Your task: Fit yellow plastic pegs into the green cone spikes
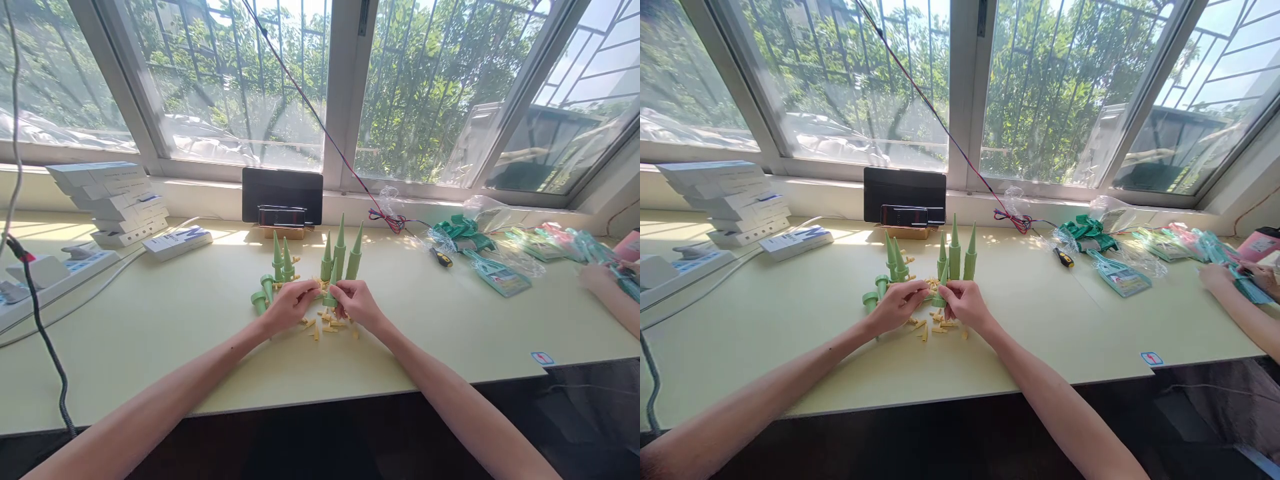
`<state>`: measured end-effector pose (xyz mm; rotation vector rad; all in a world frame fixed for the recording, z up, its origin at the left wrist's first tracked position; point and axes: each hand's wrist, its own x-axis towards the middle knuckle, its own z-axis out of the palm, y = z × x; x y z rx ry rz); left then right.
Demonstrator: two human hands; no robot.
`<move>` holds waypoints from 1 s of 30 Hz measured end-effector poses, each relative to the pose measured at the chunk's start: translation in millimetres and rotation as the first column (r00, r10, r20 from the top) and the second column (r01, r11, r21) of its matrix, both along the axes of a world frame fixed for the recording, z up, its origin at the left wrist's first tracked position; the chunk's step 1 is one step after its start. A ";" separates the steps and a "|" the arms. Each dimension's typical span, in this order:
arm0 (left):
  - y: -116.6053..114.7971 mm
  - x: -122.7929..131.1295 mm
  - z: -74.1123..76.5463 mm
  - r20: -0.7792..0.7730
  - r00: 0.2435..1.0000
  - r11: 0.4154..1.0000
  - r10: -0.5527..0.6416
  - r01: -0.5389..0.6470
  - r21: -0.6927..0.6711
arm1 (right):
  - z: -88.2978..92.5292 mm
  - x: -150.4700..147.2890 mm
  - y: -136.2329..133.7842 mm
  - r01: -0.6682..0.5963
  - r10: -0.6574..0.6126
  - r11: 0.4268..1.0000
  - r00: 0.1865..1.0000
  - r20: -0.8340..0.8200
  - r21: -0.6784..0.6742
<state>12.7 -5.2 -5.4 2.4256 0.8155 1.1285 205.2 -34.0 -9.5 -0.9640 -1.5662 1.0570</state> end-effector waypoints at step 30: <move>-1.5 -0.7 3.4 -0.008 1.000 1.000 -0.006 0.006 0.013 | 4.0 0.4 -0.8 -0.101 0.088 0.989 0.989 -0.117 -0.110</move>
